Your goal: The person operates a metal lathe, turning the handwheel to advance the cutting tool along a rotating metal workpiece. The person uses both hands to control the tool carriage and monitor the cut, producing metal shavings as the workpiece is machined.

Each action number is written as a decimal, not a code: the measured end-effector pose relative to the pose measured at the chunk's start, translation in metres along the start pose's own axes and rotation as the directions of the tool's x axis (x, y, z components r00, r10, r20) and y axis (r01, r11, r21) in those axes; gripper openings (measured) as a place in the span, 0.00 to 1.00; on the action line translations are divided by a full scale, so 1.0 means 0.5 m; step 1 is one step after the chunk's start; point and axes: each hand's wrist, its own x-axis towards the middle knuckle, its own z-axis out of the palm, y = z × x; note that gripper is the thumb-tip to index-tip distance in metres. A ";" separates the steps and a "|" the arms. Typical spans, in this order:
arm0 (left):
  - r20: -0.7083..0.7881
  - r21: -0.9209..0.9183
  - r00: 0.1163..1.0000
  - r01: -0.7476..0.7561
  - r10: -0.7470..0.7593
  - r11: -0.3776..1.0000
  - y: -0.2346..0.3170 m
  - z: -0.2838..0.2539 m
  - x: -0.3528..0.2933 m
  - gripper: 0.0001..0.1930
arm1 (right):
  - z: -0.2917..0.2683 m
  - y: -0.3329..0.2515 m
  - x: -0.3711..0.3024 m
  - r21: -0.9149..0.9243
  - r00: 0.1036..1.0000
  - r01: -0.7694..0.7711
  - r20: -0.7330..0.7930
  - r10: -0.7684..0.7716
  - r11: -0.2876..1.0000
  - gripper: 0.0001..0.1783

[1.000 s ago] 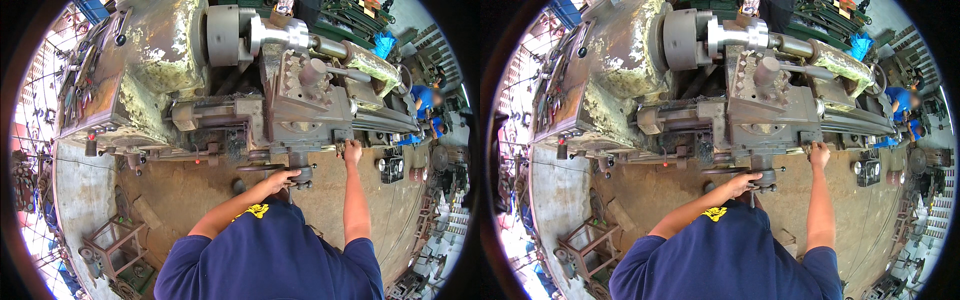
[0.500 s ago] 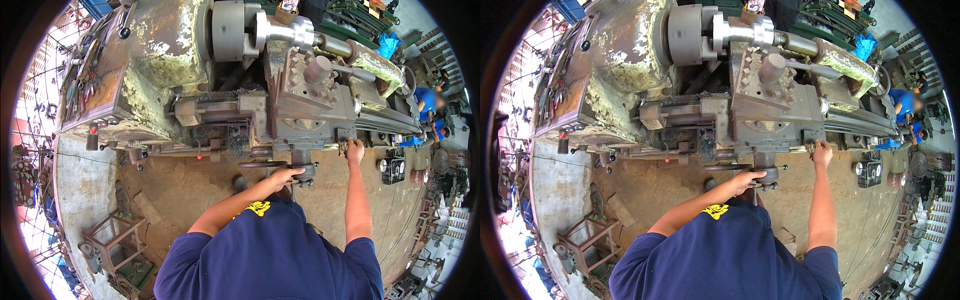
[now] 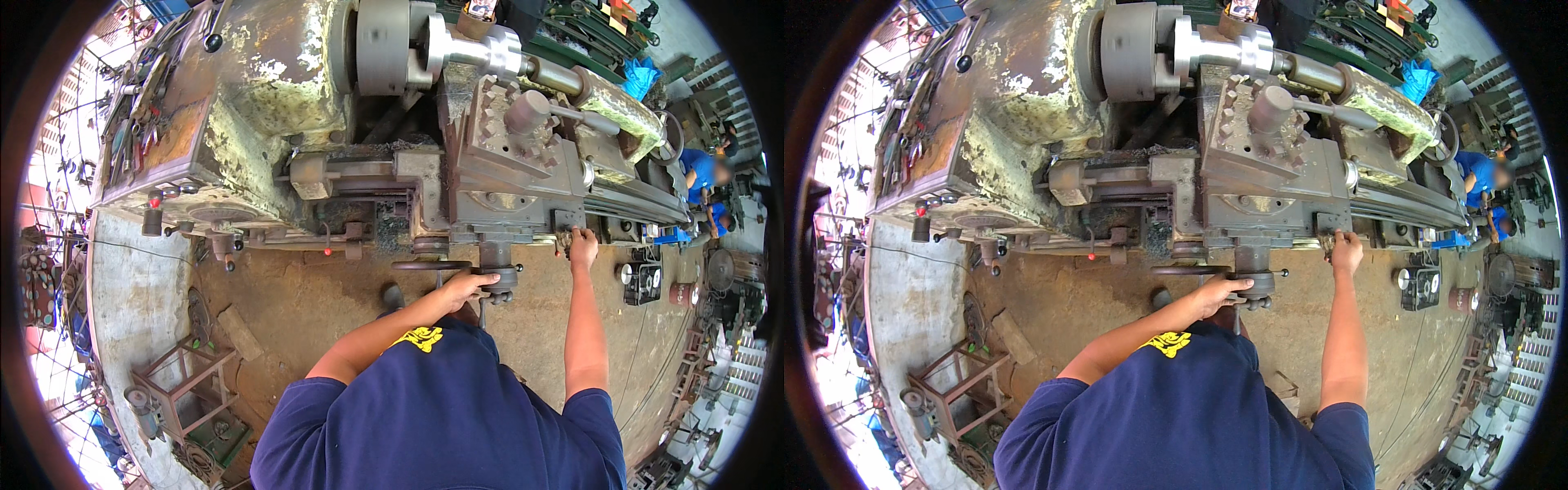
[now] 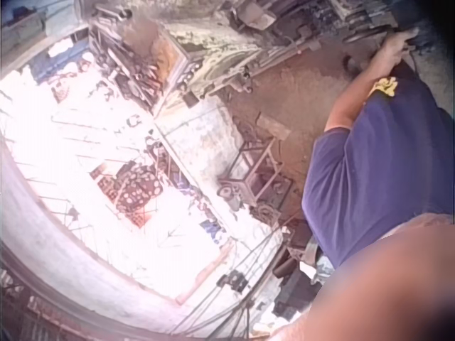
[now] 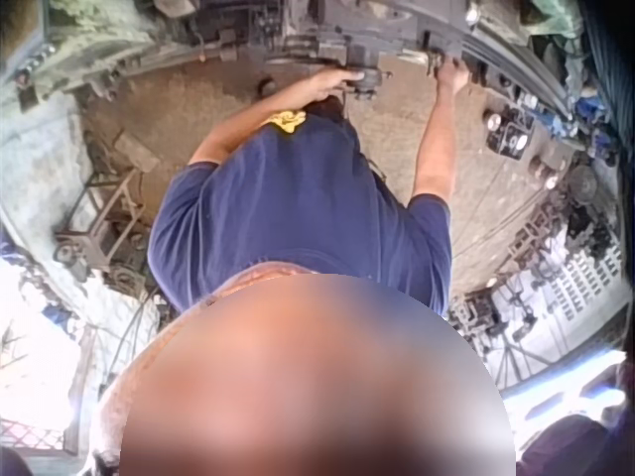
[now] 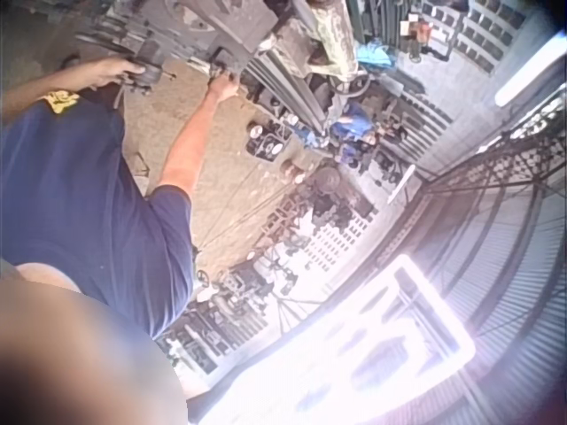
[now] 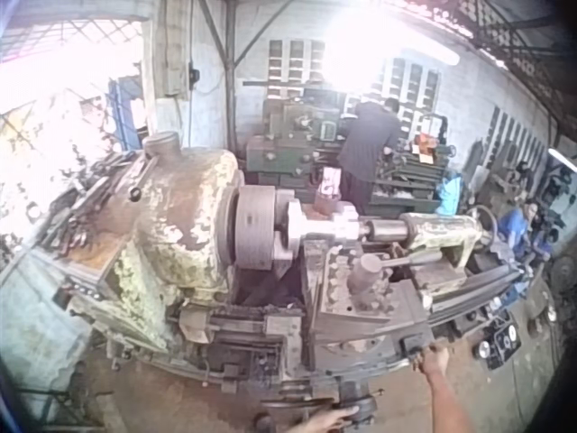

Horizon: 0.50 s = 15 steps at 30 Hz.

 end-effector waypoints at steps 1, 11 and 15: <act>-0.015 0.029 1.000 -0.013 0.013 0.999 -0.001 0.000 -0.001 0.20 | -0.001 -0.003 -0.001 0.000 1.000 -0.017 0.007 0.017 1.000 0.14; 0.032 -0.023 0.999 0.030 -0.029 0.999 -0.008 -0.015 0.006 0.40 | -0.003 -0.008 -0.001 -0.036 0.999 -0.044 0.006 0.044 0.998 0.15; 0.022 -0.011 0.999 0.035 -0.035 0.999 -0.005 -0.012 0.002 0.41 | -0.003 -0.006 -0.002 -0.036 0.999 -0.051 0.011 0.051 0.998 0.15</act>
